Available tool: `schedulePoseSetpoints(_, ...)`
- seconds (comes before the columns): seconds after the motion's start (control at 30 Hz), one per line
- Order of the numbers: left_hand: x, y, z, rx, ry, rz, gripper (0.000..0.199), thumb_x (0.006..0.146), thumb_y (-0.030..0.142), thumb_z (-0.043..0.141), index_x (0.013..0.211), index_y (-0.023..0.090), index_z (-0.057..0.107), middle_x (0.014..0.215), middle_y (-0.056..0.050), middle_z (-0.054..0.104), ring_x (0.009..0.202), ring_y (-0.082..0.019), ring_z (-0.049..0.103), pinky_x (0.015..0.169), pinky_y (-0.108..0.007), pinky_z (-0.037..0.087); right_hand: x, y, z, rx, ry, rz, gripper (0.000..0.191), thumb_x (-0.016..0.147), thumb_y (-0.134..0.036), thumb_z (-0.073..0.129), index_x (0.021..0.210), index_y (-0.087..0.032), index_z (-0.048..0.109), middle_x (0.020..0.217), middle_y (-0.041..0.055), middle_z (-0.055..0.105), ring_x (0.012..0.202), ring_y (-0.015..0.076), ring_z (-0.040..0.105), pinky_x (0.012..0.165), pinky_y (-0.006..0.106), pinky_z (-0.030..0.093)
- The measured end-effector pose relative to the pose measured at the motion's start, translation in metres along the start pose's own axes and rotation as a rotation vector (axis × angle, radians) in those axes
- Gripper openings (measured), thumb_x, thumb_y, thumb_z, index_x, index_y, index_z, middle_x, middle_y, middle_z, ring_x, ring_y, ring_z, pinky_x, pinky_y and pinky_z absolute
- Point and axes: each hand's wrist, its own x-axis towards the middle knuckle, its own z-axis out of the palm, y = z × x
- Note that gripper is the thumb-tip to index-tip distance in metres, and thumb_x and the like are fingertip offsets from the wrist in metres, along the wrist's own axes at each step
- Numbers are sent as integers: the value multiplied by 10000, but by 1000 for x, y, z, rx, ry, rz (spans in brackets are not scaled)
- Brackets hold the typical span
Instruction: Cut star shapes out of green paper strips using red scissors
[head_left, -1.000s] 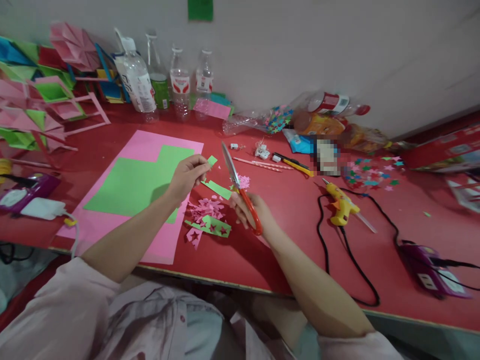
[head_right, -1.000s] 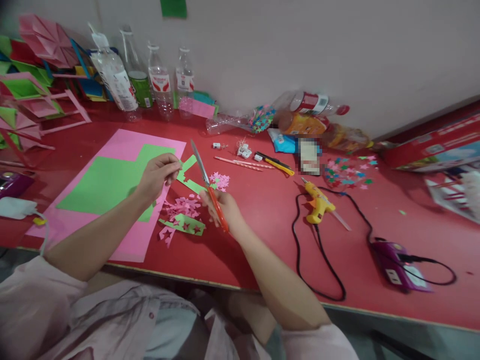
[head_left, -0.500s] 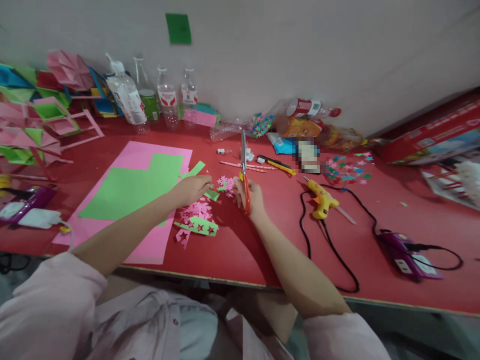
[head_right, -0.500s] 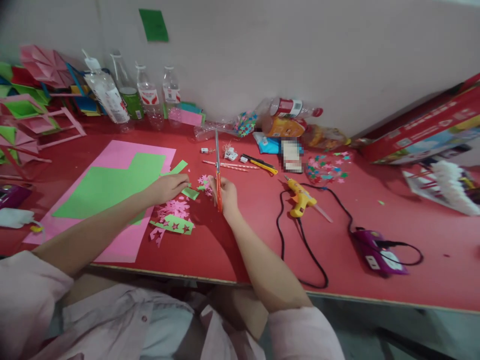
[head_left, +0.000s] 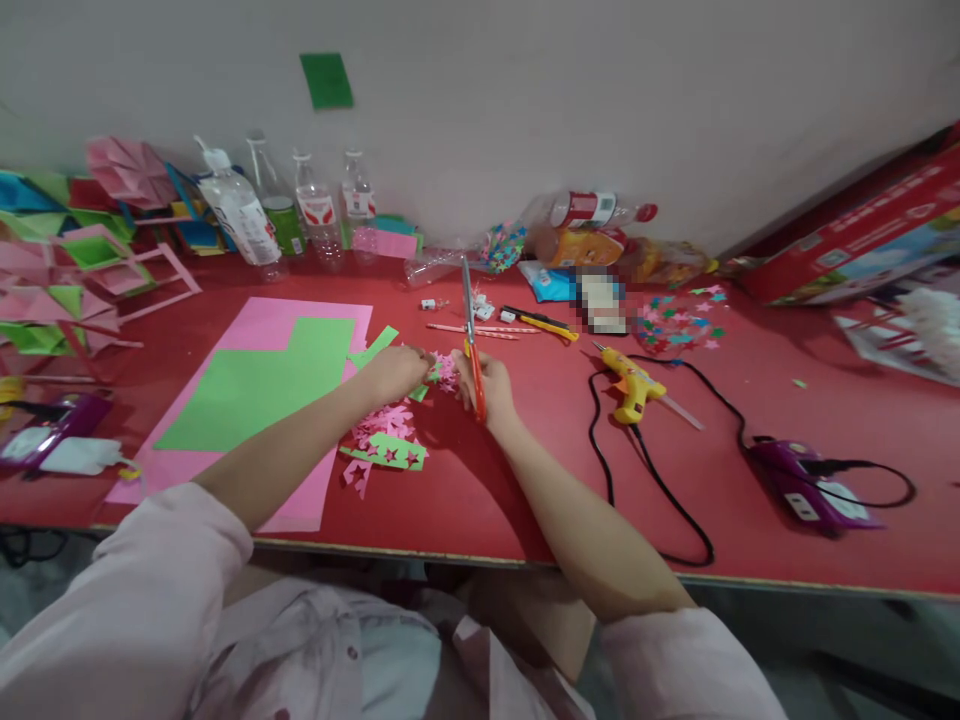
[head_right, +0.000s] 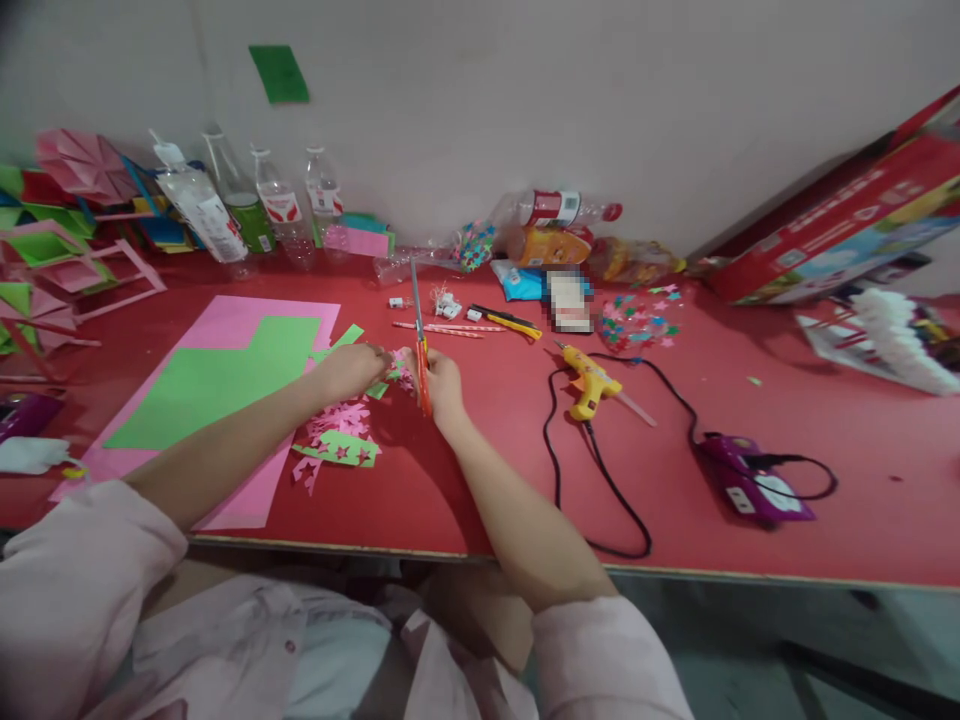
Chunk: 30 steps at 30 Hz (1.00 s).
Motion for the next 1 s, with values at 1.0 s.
schedulePoseSetpoints(1.0,-39,-44,26,-544,61,-10,219,810,253,490,949,131,609,1006,-110,561,993,-215,510,887,-354,423,-17,-8,8,-151,-58,89,370,739,-538,602,632,-206,480,381,-72,405,311,76,391,336,195,311)
